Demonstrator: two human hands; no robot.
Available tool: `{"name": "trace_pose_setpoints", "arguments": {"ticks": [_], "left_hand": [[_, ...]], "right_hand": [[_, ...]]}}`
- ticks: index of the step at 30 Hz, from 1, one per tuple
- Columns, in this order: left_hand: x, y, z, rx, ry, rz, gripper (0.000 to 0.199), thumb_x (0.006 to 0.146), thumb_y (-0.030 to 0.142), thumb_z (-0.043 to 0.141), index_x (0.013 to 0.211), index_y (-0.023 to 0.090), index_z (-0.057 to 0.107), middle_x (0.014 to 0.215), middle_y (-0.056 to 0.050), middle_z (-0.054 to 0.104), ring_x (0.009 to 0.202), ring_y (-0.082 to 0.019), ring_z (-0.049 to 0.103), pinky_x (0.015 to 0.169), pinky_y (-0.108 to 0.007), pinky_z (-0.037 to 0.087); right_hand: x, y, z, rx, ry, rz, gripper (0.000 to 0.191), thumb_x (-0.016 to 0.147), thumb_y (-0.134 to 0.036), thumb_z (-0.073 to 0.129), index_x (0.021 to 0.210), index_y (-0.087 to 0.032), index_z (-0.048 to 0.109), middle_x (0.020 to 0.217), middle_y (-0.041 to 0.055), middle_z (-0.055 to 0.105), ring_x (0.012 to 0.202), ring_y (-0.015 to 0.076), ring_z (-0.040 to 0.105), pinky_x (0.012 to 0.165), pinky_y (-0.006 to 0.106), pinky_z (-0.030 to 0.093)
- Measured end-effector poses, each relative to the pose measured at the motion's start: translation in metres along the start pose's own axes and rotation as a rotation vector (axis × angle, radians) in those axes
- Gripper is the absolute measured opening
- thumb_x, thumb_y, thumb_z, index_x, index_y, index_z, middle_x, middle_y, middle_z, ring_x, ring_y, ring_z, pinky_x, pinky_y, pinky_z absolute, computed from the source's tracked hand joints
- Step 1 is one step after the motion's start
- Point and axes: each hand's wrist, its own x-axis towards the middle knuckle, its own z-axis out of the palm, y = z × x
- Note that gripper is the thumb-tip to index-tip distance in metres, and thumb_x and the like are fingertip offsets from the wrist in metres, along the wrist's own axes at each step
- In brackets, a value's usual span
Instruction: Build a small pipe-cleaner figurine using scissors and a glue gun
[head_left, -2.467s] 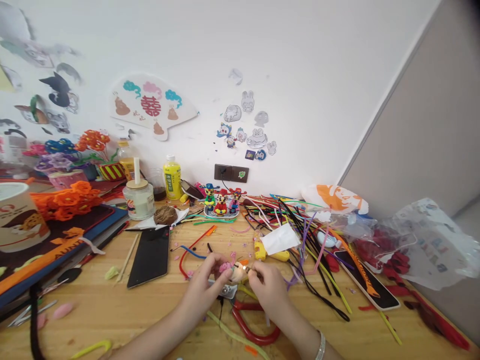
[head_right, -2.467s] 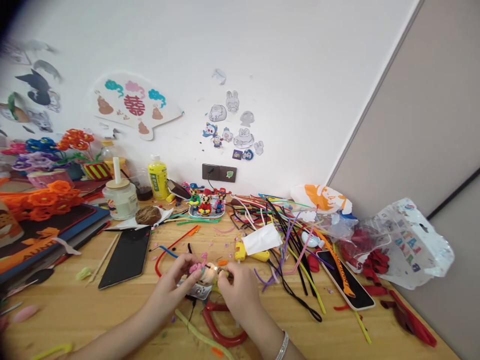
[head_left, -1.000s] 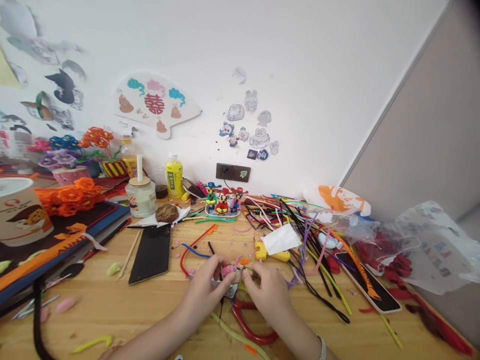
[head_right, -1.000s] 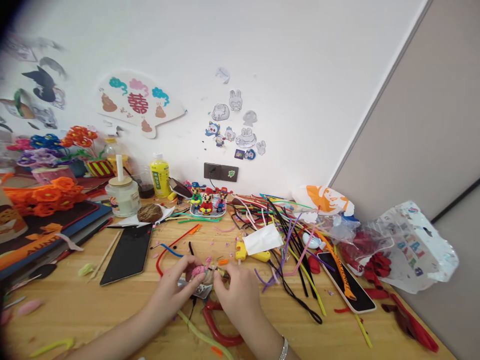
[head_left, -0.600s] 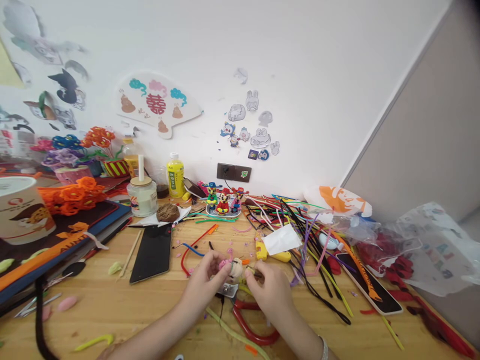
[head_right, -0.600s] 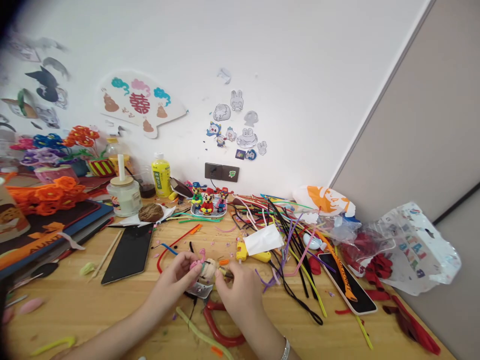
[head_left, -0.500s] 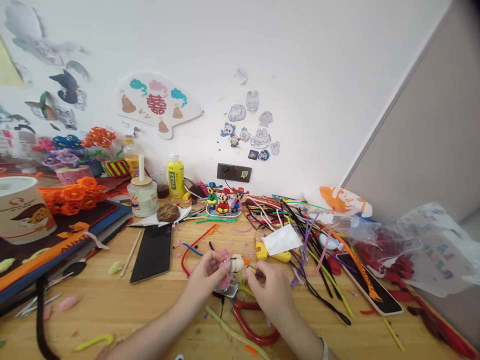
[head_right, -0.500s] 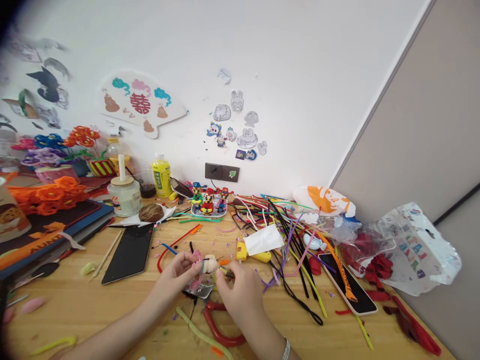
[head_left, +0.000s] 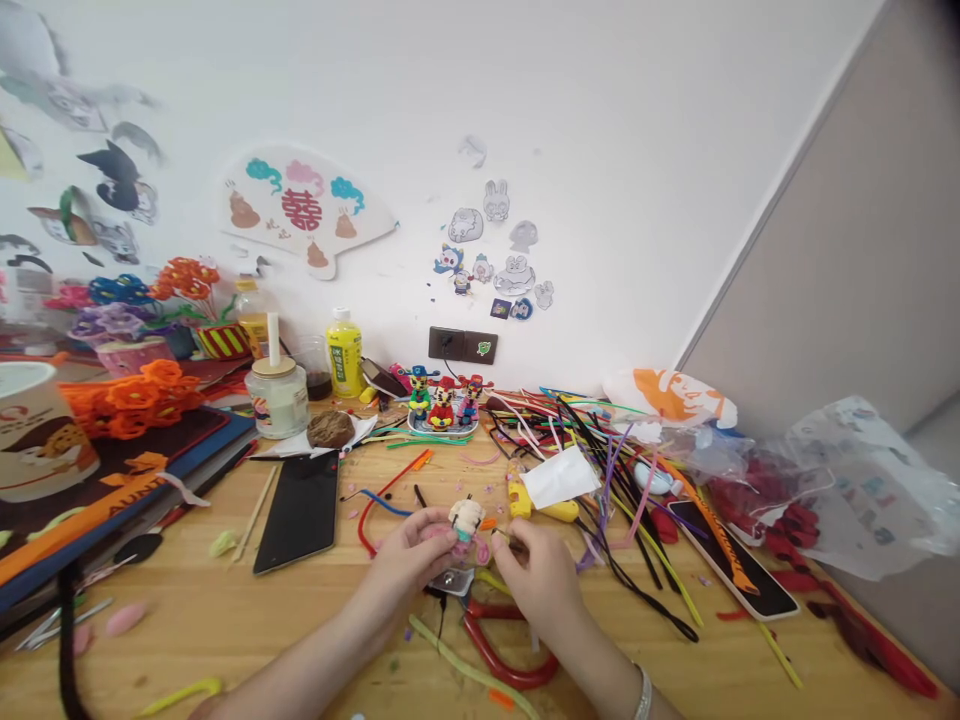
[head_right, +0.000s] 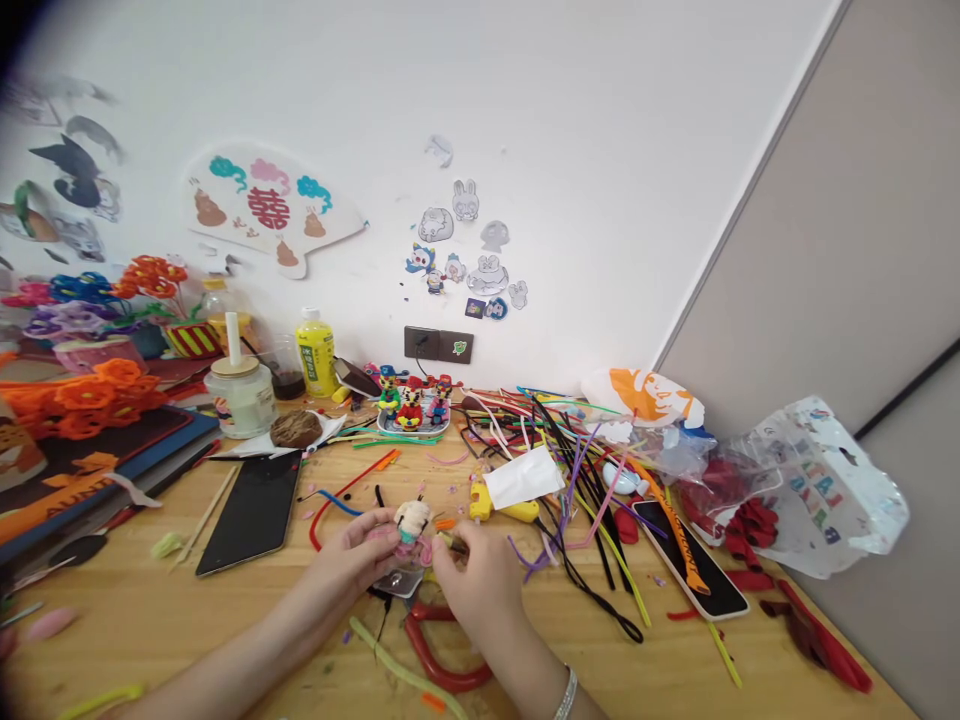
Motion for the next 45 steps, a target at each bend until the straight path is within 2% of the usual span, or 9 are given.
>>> {"name": "trace_pose_setpoints", "arguments": {"ticks": [5,12,19,31,37,45], "left_hand": [[-0.0006,-0.0006,0.0017,0.025,-0.028,-0.019,0.028,0.06,0.015,0.071,0.085,0.014,0.059,0.079,-0.004,0.069,0.068,-0.014,0.064,0.069,-0.025,0.051],[-0.0007,-0.0003,0.0023,0.037,-0.024,-0.023,0.027,0.061,0.017,0.07,0.086,0.015,0.06,0.083,-0.004,0.068,0.074,-0.015,0.064,0.073,-0.028,0.05],[-0.0026,-0.0002,0.0032,0.067,-0.012,-0.007,0.025,0.062,0.018,0.069,0.085,0.016,0.061,0.085,-0.004,0.068,0.076,-0.016,0.063,0.075,-0.028,0.049],[-0.0032,0.0,0.0039,0.046,-0.025,-0.021,0.022,0.062,0.016,0.068,0.082,0.016,0.061,0.086,-0.004,0.067,0.075,-0.015,0.063,0.075,-0.028,0.049],[-0.0022,-0.0003,0.0025,0.063,-0.033,-0.019,0.02,0.064,0.017,0.067,0.083,0.017,0.061,0.084,-0.003,0.068,0.076,-0.015,0.063,0.075,-0.029,0.048],[-0.0035,-0.0006,0.0044,0.089,-0.029,0.009,0.025,0.058,0.02,0.071,0.08,0.017,0.061,0.083,-0.003,0.067,0.074,-0.017,0.064,0.073,-0.029,0.048]], "right_hand": [[0.0005,-0.001,-0.0015,0.021,-0.003,0.009,0.031,0.079,-0.037,0.043,0.056,-0.017,0.052,0.053,0.0002,0.055,0.051,0.0117,0.048,0.049,0.021,0.025],[-0.0002,0.0011,-0.0015,0.021,0.003,-0.017,0.023,0.076,-0.026,0.044,0.059,-0.017,0.058,0.056,0.0013,0.059,0.052,0.012,0.049,0.049,0.021,0.025],[0.0004,0.003,0.0001,-0.04,0.002,0.004,0.024,0.075,-0.022,0.043,0.058,-0.017,0.058,0.053,0.0005,0.058,0.05,0.0114,0.048,0.049,0.022,0.024],[-0.0004,-0.0013,-0.0036,-0.04,-0.051,-0.017,0.022,0.076,-0.025,0.044,0.064,-0.017,0.06,0.06,0.0022,0.061,0.058,0.0132,0.053,0.052,0.021,0.026],[-0.0014,-0.002,-0.0058,-0.014,-0.038,-0.045,0.023,0.078,-0.023,0.042,0.064,-0.017,0.06,0.06,0.0017,0.061,0.056,0.0126,0.052,0.052,0.021,0.026],[-0.0004,-0.0002,-0.0031,-0.048,-0.023,-0.023,0.026,0.08,-0.025,0.04,0.059,-0.017,0.053,0.053,-0.0007,0.055,0.051,0.011,0.048,0.049,0.022,0.022]]}}
